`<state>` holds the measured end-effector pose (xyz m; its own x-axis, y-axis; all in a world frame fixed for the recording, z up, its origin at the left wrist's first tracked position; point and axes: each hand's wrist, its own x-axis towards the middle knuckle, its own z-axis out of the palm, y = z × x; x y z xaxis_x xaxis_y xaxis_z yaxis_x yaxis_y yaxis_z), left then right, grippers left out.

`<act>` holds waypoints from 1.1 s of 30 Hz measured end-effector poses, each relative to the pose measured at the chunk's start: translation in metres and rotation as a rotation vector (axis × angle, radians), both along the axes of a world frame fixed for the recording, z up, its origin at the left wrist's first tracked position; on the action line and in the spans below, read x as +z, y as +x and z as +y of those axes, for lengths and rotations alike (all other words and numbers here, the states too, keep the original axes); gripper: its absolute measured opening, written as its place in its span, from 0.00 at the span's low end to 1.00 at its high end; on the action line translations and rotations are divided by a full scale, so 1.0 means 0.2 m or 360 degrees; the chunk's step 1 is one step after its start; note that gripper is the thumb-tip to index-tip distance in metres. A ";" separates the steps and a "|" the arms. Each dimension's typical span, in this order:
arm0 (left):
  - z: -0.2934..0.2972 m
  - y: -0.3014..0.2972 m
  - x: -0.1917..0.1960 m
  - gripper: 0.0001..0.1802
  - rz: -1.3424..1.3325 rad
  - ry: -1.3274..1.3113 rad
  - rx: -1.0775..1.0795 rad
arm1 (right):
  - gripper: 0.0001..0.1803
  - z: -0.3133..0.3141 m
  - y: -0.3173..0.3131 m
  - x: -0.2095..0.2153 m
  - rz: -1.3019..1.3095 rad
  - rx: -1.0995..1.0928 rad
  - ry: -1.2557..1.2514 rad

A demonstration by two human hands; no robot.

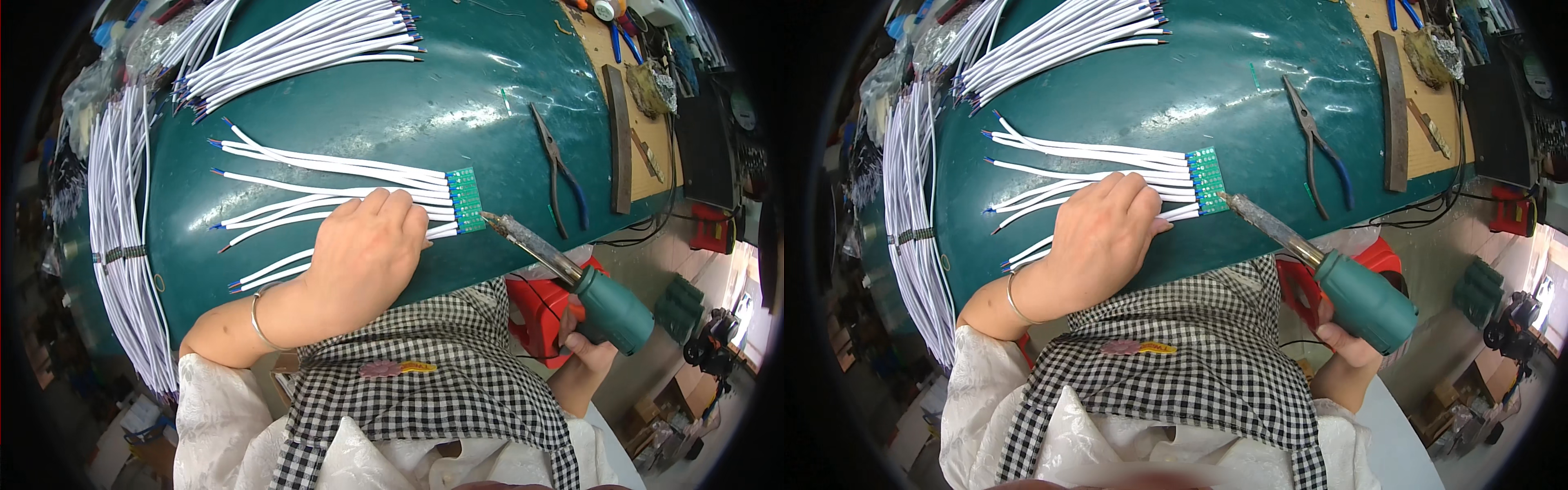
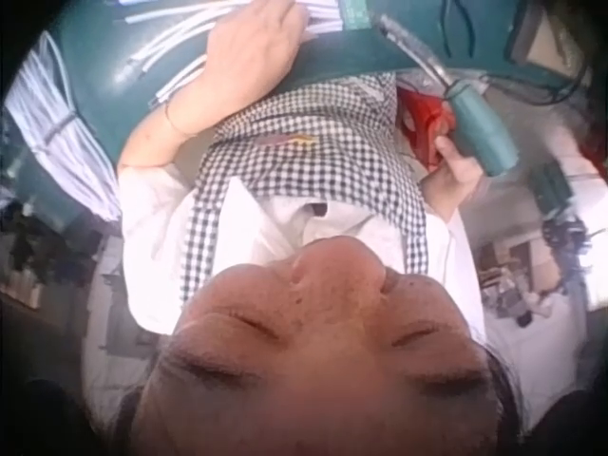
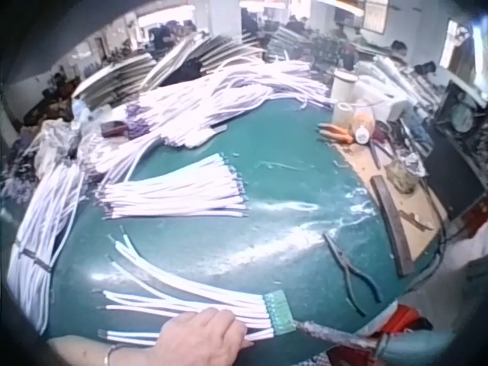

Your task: The person solders multiple white wires onto small green PCB strips using a soldering iron and solder wire, holding the wires with pliers.

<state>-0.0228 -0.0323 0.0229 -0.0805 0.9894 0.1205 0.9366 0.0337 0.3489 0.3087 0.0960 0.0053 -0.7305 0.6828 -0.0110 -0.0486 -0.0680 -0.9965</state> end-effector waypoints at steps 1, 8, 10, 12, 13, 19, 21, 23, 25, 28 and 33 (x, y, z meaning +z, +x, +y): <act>0.00 0.00 0.00 0.11 0.0004 0.0001 0.0003 | 0.35 0.00 0.01 0.00 -0.0046 0.0035 0.0006; 0.00 -0.01 0.00 0.18 -0.0069 0.0058 -0.0236 | 0.30 -0.01 0.03 0.00 -0.0112 0.0125 0.0014; 0.01 -0.01 0.00 0.22 -0.0036 0.0086 -0.0297 | 0.29 0.00 0.01 0.00 -0.0121 0.0138 0.0032; 0.00 -0.02 0.00 0.24 0.0055 0.0047 -0.0346 | 0.28 0.00 -0.01 0.01 -0.0127 0.0154 0.0049; 0.01 -0.02 0.00 0.24 0.0052 0.0048 -0.0349 | 0.26 -0.01 -0.02 0.02 -0.0164 0.0124 0.0040; 0.01 -0.01 0.00 0.24 0.0030 0.0036 -0.0364 | 0.21 0.02 -0.02 0.02 -0.0361 0.0186 0.0355; 0.02 -0.01 0.00 0.24 0.0023 0.0029 -0.0373 | 0.20 0.02 -0.02 0.02 -0.0439 0.0182 0.0427; 0.02 -0.01 0.01 0.24 0.0032 0.0025 -0.0366 | 0.21 0.01 -0.02 0.03 -0.0445 0.0170 0.0513; 0.01 -0.01 0.01 0.24 0.0035 0.0018 -0.0361 | 0.21 0.02 -0.04 0.05 -0.0449 0.0193 0.0536; 0.02 0.00 0.01 0.24 0.0043 0.0010 -0.0357 | 0.21 0.03 -0.05 0.05 -0.0471 0.0238 0.0630; 0.02 0.01 0.02 0.23 0.0111 0.0038 -0.0347 | 0.24 0.08 -0.02 0.04 -0.0442 0.0404 0.0732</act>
<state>-0.0210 -0.0286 0.0261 0.1445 0.9793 0.1418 0.9426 -0.1798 0.2814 0.3037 0.1115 0.0139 -0.8836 0.4672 0.0307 0.1795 0.3986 -0.8994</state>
